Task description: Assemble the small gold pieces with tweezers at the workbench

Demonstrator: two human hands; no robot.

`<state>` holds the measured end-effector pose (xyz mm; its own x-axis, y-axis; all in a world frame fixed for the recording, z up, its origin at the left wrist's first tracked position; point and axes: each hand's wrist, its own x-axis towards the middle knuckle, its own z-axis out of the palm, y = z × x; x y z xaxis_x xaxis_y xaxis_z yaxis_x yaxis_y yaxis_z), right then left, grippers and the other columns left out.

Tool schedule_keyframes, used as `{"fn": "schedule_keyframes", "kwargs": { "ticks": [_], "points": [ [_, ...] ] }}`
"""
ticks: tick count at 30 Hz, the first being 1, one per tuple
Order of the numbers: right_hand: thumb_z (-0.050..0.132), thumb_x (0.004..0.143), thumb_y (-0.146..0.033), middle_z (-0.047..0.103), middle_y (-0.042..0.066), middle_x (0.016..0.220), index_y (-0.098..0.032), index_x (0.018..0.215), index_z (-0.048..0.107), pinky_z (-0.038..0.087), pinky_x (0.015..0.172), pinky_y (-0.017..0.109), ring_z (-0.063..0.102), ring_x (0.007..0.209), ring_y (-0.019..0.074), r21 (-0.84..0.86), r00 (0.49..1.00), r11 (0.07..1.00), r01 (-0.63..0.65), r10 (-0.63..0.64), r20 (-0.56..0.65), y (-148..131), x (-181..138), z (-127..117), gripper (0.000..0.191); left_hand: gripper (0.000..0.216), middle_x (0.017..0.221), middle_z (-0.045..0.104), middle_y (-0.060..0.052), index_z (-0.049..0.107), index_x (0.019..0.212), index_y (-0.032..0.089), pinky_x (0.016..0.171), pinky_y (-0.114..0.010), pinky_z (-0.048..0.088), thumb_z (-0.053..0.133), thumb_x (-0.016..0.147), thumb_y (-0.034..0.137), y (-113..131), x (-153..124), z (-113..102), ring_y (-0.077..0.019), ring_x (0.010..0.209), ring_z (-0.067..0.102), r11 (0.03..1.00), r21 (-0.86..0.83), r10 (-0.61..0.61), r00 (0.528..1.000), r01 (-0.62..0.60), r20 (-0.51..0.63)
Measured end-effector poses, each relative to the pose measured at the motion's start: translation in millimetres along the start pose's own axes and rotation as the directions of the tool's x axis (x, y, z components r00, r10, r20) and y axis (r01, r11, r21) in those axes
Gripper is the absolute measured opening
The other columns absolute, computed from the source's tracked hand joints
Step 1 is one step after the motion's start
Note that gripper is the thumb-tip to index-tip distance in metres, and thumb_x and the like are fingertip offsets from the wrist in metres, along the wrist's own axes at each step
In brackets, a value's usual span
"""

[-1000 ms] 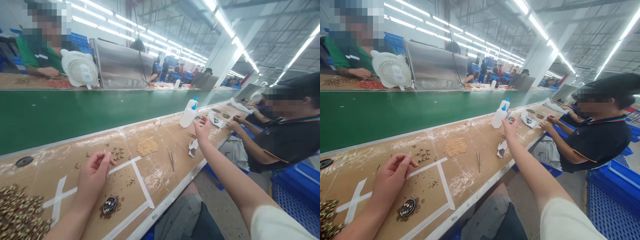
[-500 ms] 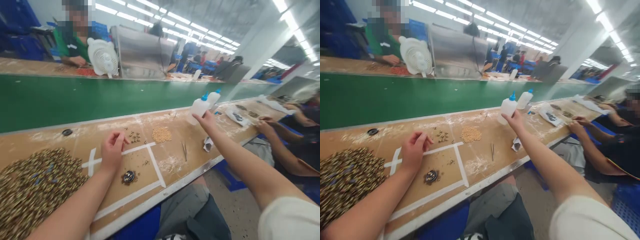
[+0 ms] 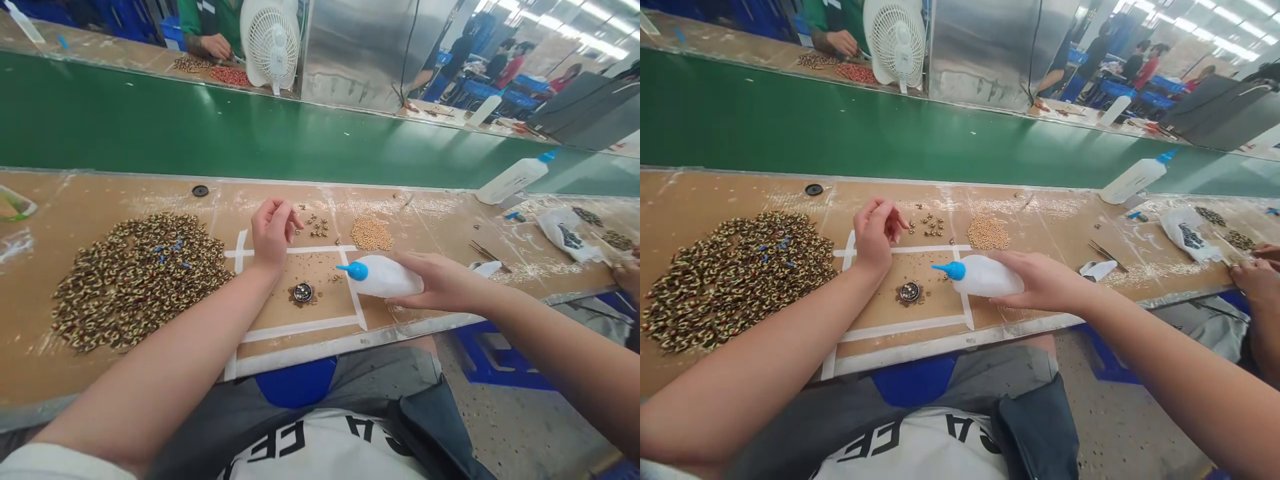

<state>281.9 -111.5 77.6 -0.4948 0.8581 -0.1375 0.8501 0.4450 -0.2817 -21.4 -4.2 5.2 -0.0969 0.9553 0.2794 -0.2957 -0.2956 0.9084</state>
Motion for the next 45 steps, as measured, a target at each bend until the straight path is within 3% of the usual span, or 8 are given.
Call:
{"fn": "schedule_keyframes", "kwargs": {
  "ticks": [5,10,15,27,45],
  "points": [
    [0.075,0.089,-0.056,0.079,0.010,0.108,-0.023,0.138,0.063,0.049,0.063,0.034,0.075,0.082,0.0278,-0.158,0.990,0.987,0.028,-0.006,0.142,-14,13,-5,0.060,0.027,0.063,0.066,-0.001,0.062,0.073,0.024,0.042,-0.027,0.029,0.064,0.095,0.040,-6,2,-2,-0.0090,0.043,0.045,0.999,-0.041,0.004,1.000,-0.004,0.004],
    [0.069,0.093,-0.053,0.078,0.010,0.118,-0.023,0.137,0.061,0.049,0.068,0.036,0.076,0.088,0.0301,-0.227,0.966,0.969,0.097,-0.037,0.254,-27,24,-9,0.054,0.028,0.062,0.067,-0.001,0.063,0.073,0.024,0.041,-0.027,0.029,0.064,0.095,0.042,-9,4,-3,-0.0093,0.042,0.045,0.999,-0.051,0.011,1.000,-0.011,0.004],
    [0.067,0.092,-0.053,0.078,0.010,0.116,-0.021,0.134,0.063,0.047,0.068,0.037,0.076,0.087,0.0311,-0.286,0.943,0.955,0.083,0.017,0.332,-33,31,-9,0.053,0.029,0.062,0.066,-0.001,0.060,0.073,0.024,0.041,-0.028,0.029,0.062,0.096,0.041,-11,5,-2,-0.0097,0.042,0.044,0.999,-0.049,0.004,1.000,-0.004,0.014],
    [0.067,0.088,-0.052,0.079,0.011,0.100,-0.022,0.130,0.067,0.041,0.065,0.034,0.073,0.079,0.0300,-0.356,0.929,0.932,0.073,0.067,0.365,-43,40,-17,0.051,0.031,0.063,0.063,0.000,0.056,0.074,0.024,0.043,-0.027,0.032,0.058,0.099,0.043,-9,3,0,-0.0099,0.045,0.046,1.000,-0.005,-0.018,1.000,0.019,0.017],
    [0.067,0.086,-0.055,0.078,0.008,0.098,-0.025,0.124,0.068,0.039,0.061,0.033,0.069,0.076,0.0277,-0.349,0.913,0.935,0.056,0.094,0.398,-48,48,-24,0.049,0.032,0.065,0.061,-0.002,0.056,0.070,0.027,0.045,-0.033,0.030,0.061,0.096,0.045,-12,5,1,-0.0145,0.049,0.046,0.999,-0.037,-0.001,1.000,0.002,0.018]
  ]
}}
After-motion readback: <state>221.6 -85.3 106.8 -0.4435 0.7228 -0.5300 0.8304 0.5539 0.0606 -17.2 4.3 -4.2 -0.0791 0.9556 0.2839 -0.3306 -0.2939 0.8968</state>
